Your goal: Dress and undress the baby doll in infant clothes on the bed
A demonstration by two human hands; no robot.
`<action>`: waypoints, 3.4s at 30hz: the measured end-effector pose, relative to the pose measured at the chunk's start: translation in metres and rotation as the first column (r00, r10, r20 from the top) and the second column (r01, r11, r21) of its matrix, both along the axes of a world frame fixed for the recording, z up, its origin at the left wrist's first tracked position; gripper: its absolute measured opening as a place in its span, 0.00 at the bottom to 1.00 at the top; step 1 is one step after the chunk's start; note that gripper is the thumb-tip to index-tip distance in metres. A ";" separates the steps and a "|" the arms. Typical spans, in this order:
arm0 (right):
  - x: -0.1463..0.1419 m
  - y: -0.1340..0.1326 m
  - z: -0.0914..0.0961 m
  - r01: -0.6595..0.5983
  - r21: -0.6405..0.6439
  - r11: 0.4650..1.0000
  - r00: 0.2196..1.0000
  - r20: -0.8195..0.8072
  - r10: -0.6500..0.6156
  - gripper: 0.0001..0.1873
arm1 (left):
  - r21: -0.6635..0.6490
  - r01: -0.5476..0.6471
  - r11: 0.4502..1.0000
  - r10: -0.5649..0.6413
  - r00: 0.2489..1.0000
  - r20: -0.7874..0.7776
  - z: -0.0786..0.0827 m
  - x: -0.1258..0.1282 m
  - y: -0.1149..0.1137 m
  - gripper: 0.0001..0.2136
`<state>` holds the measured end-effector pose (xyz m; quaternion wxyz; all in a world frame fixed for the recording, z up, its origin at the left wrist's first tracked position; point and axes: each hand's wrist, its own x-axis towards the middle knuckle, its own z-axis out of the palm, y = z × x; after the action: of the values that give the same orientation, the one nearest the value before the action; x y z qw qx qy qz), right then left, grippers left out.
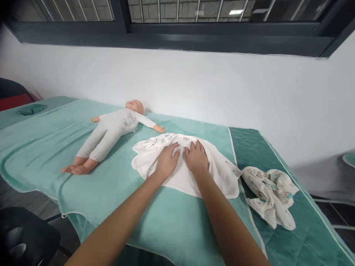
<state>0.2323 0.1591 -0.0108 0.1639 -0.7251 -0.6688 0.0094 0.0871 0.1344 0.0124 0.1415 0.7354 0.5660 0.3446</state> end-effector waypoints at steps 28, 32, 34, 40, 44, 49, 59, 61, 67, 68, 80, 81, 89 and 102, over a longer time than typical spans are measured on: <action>-0.055 0.043 0.008 -0.038 -0.039 0.999 0.583 -0.812 -0.009 0.30 | 0.241 -0.228 0.943 0.292 0.915 -0.280 -0.010 -0.170 0.055 0.21; -0.047 0.042 0.014 -0.141 -0.095 0.985 0.473 -0.881 -0.017 0.31 | 0.126 -0.003 0.992 0.044 0.945 -0.323 -0.010 -0.164 0.044 0.17; -0.042 0.040 0.018 -0.172 -0.113 0.979 0.413 -0.910 -0.033 0.31 | 0.096 0.033 0.995 -0.003 0.953 -0.303 -0.009 -0.161 0.038 0.15; -0.032 0.037 0.025 -0.144 -0.127 0.981 0.544 -0.838 -0.029 0.30 | 0.076 0.064 0.995 -0.066 0.997 0.028 -0.003 -0.138 -0.023 0.13; -0.032 0.037 0.026 -0.147 -0.108 0.983 0.585 -0.811 -0.002 0.29 | 0.074 0.130 0.989 -0.122 0.988 -0.098 -0.011 -0.114 -0.068 0.18; -0.032 0.038 0.024 -0.177 -0.083 0.981 0.486 -0.874 0.013 0.29 | 0.168 -0.134 0.977 0.152 0.983 -0.101 -0.015 -0.089 -0.078 0.11; -0.024 0.044 0.014 -0.073 0.015 0.997 0.717 -0.695 0.063 0.22 | 0.260 -0.079 0.962 0.130 0.974 -0.186 -0.012 -0.051 -0.093 0.14; -0.022 0.045 0.012 -0.054 0.013 0.998 0.787 -0.614 0.051 0.21 | 0.206 -0.152 0.967 0.191 0.963 -0.188 -0.014 -0.052 -0.091 0.18; -0.024 0.045 0.010 -0.030 -0.007 1.000 0.837 -0.546 0.021 0.19 | 0.197 -0.200 0.960 0.226 0.967 -0.116 -0.022 -0.056 -0.091 0.14; -0.025 0.045 0.010 -0.030 -0.004 1.000 0.841 -0.540 0.023 0.18 | 0.209 -0.195 0.958 0.220 0.970 -0.101 -0.022 -0.056 -0.092 0.13; -0.025 0.043 0.009 -0.098 0.062 0.993 0.911 -0.397 0.115 0.22 | 0.174 0.023 0.985 0.014 0.979 -0.205 -0.020 -0.056 -0.096 0.26; -0.025 0.043 0.010 -0.107 0.060 0.992 0.911 -0.395 0.122 0.23 | 0.202 -0.007 0.979 0.048 0.979 -0.200 -0.021 -0.057 -0.096 0.25; -0.027 0.039 0.014 -0.137 0.016 0.990 0.907 -0.401 0.132 0.24 | 0.378 -0.243 0.893 0.272 0.962 -0.023 -0.024 -0.062 -0.096 0.20; -0.025 0.043 0.013 -0.069 0.014 0.998 0.877 -0.475 0.067 0.19 | 0.135 -0.140 0.981 0.168 0.960 -0.226 -0.020 -0.058 -0.094 0.17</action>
<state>0.2073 0.2024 0.0018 0.3212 -0.6771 -0.6332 0.1936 0.0288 0.0401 -0.0076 0.0022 0.7320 0.6129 0.2974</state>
